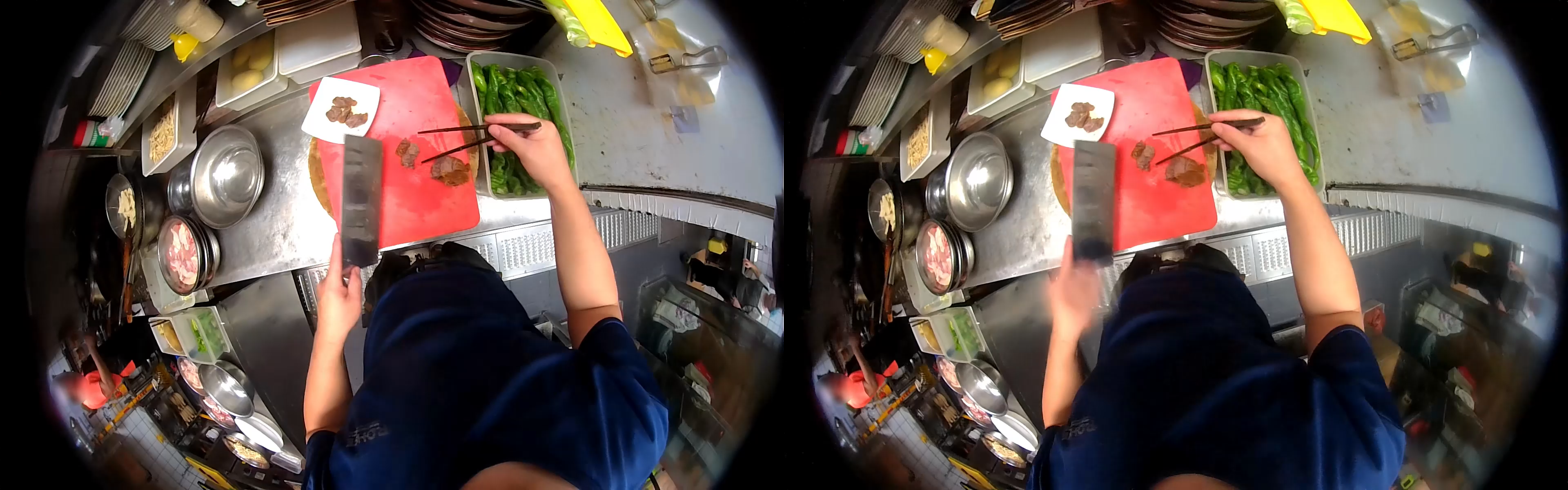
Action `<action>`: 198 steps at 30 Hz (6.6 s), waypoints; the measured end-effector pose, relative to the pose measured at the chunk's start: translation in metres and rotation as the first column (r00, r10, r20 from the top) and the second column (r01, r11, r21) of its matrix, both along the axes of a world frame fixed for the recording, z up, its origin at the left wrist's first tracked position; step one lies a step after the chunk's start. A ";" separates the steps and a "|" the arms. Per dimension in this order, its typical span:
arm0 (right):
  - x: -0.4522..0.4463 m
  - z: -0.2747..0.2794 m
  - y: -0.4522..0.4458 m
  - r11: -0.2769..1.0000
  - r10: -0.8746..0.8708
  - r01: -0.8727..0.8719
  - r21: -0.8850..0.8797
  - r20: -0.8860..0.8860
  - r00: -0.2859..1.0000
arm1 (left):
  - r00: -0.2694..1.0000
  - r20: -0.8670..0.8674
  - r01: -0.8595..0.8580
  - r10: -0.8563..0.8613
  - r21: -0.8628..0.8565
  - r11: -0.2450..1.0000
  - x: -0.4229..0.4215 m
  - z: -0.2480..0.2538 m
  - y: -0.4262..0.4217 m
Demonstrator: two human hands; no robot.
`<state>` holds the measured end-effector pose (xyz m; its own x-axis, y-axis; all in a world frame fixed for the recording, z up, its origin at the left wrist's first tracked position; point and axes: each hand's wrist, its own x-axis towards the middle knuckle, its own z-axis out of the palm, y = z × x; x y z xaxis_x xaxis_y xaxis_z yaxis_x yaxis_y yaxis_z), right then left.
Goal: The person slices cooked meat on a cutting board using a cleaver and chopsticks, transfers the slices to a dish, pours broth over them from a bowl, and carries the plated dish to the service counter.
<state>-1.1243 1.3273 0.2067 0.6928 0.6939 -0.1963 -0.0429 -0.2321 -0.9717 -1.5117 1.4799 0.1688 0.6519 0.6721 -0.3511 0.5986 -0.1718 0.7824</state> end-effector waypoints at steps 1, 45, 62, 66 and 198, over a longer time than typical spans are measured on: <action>-0.001 -0.004 -0.003 1.000 -0.006 0.006 0.008 -0.023 1.000 | 0.996 -0.046 0.086 -0.083 0.079 0.993 -0.001 0.000 -0.005; -0.021 0.033 -0.049 0.964 -0.261 0.262 0.045 -0.015 0.965 | 0.999 0.030 0.027 -0.044 0.427 0.904 0.044 0.036 0.024; -0.095 -0.038 -0.028 0.965 0.054 -0.234 0.118 0.783 0.620 | 0.972 -0.146 0.209 -0.181 0.203 0.957 0.060 0.025 0.012; -0.099 -0.031 -0.045 0.941 0.164 -0.338 0.004 0.870 0.466 | 0.974 -0.146 0.204 -0.171 0.256 0.945 0.048 0.024 0.019; -0.036 -0.007 -0.016 0.988 0.111 -0.140 0.066 0.330 0.937 | 0.986 -0.144 -0.076 0.082 0.050 0.996 0.092 0.040 -0.084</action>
<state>-1.1605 1.3117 0.2000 0.6149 0.7835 0.0896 0.3022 -0.1292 -0.9444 -1.4195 1.3957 0.2091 0.5404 0.7363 -0.4072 0.7185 -0.1519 0.6787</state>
